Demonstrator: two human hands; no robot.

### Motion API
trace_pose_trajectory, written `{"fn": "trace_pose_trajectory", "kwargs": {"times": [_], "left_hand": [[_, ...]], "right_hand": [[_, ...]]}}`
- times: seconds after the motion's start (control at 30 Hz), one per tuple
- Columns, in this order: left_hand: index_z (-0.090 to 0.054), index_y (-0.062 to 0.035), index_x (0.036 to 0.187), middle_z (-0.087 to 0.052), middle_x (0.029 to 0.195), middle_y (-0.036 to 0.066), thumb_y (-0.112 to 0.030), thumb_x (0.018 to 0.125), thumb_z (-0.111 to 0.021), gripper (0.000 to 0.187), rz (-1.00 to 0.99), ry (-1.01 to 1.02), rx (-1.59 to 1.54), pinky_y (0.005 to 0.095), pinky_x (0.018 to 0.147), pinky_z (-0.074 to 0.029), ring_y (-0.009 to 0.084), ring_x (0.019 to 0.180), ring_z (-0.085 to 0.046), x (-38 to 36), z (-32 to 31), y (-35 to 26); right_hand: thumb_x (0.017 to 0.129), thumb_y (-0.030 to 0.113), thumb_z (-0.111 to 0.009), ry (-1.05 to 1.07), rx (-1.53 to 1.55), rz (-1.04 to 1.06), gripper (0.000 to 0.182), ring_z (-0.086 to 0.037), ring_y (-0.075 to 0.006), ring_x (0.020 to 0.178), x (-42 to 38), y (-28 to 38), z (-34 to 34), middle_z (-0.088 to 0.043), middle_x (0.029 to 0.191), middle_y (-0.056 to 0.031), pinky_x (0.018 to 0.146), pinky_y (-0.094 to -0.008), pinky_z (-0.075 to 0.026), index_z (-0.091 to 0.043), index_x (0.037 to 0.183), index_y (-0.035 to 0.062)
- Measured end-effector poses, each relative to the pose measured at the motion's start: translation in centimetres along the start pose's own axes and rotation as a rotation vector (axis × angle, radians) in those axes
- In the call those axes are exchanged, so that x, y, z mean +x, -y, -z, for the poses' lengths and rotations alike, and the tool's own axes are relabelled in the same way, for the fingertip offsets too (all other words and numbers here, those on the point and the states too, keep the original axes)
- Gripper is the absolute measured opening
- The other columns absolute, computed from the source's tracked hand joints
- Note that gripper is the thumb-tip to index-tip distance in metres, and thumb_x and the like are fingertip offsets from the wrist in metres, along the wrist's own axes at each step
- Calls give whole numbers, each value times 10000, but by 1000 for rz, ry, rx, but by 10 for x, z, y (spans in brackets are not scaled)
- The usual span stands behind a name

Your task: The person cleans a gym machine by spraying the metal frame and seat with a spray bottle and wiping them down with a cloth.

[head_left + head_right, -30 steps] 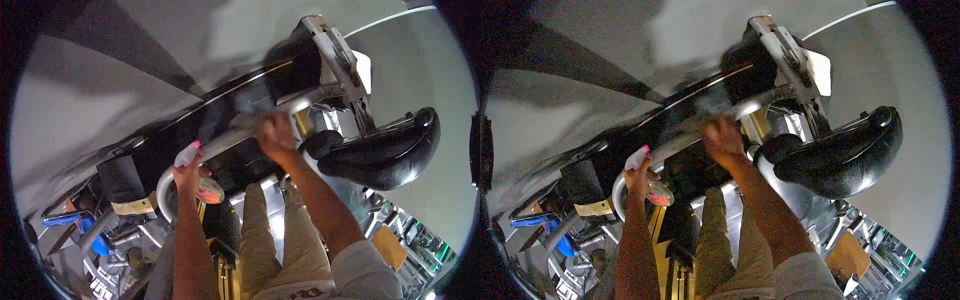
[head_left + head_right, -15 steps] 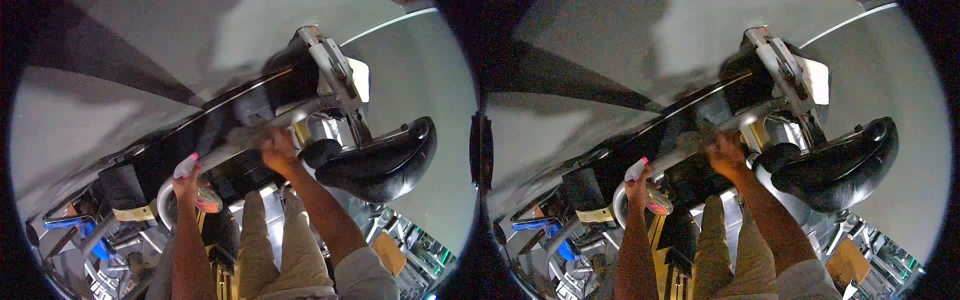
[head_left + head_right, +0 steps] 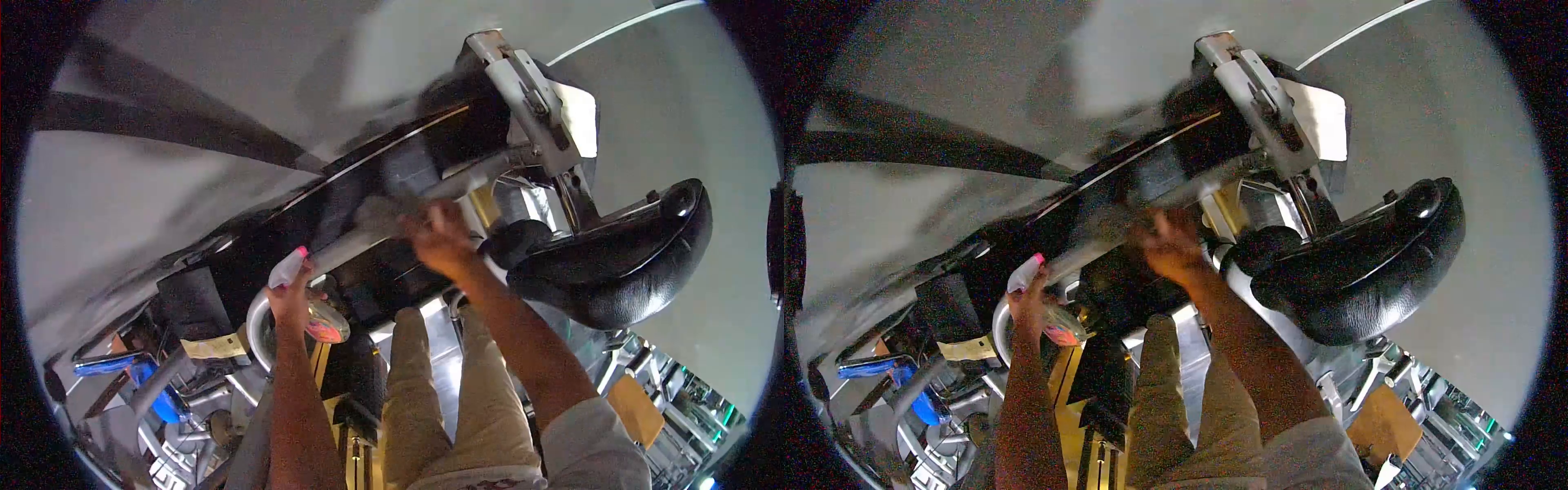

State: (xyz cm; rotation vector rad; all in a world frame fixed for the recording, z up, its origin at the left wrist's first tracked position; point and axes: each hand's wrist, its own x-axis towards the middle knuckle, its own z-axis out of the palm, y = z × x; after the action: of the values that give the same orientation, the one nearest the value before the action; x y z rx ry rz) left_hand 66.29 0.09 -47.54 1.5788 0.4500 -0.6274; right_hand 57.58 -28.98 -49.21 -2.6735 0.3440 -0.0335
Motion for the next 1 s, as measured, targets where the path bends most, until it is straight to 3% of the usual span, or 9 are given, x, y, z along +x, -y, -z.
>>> {"fn": "trace_pose_trajectory", "kwargs": {"times": [0.03, 0.1, 0.2, 0.23, 0.43, 0.57, 0.67, 0.9, 1.0], "left_hand": [[-654, 6, 1103, -681, 979, 74, -106, 825, -710, 304, -17, -6, 11, 328, 482, -592, 200, 838, -673, 0, 3, 3], [-655, 13, 1098, -679, 965, 76, -123, 831, -721, 306, -36, -28, -13, 321, 482, -588, 198, 827, -669, 0, 3, 2], [-654, 23, 1087, -677, 951, 80, -138, 837, -732, 307, -35, -53, 12, 311, 479, -580, 198, 785, -667, -5, -3, -7], [-654, 26, 1083, -676, 947, 81, -142, 839, -735, 307, -31, -62, 27, 308, 478, -577, 198, 767, -666, -8, -8, -14], [-661, 16, 1064, -677, 902, 103, -217, 793, -780, 376, 19, -118, 99, 304, 468, -563, 212, 632, -659, -7, -10, -15], [-683, -2, 1037, -684, 869, 95, -213, 791, -783, 339, -34, -158, 89, 315, 456, -543, 210, 580, -647, -6, -10, -10], [-689, -1, 1043, -690, 886, 95, -210, 799, -779, 334, -33, -173, 85, 313, 445, -527, 200, 557, -637, -3, -14, -7], [-684, 0, 1071, -698, 988, 101, -268, 813, -771, 383, -67, -144, 138, 301, 465, -559, 193, 657, -669, -4, -9, -2], [-684, 18, 1044, -689, 934, 120, -273, 798, -784, 394, -81, -200, 112, 321, 450, -547, 213, 619, -660, -3, -11, -1]], "right_hand": [[919, 255, -574, 102, 45, -171, 293, -531, -400, 1016, 7, -14, 10, -547, 1082, -230, 903, -496, -434, -591, 1056, -4], [866, 76, -611, -437, -68, -254, 240, -513, -405, 961, 8, -45, 6, -510, 1048, -238, 875, -502, -410, -528, 1078, 1], [859, 46, -607, -582, 10, -458, 309, -464, -444, 1068, 9, -38, 2, -450, 1142, -266, 928, -539, -384, -495, 1142, -3], [832, 50, -633, -520, -7, -481, 399, -402, -490, 1138, 10, -23, 2, -382, 1227, -306, 967, -592, -343, -471, 1194, 6], [807, 11, -634, -288, 67, 28, 459, -398, -469, 1170, -13, -29, 1, -399, 1234, -283, 1001, -579, -296, -448, 1227, -4], [869, 6, -588, -666, 141, -165, 415, -408, -409, 1159, 8, -50, -6, -404, 1222, -263, 997, -539, -283, -413, 1243, -29], [871, 6, -588, -679, 285, -346, 437, -398, -406, 1150, 10, -42, -16, -395, 1227, -261, 977, -524, -292, -384, 1257, -25], [931, 96, -560, -337, 203, -22, 372, -401, -415, 1249, -43, -67, -20, -411, 1262, -250, 1013, -517, -353, -395, 1258, 35], [967, 207, -551, -251, 836, -504, 364, -508, -370, 1184, -63, -75, -30, -485, 1259, -209, 981, -502, -404, -426, 1261, 31]]}}
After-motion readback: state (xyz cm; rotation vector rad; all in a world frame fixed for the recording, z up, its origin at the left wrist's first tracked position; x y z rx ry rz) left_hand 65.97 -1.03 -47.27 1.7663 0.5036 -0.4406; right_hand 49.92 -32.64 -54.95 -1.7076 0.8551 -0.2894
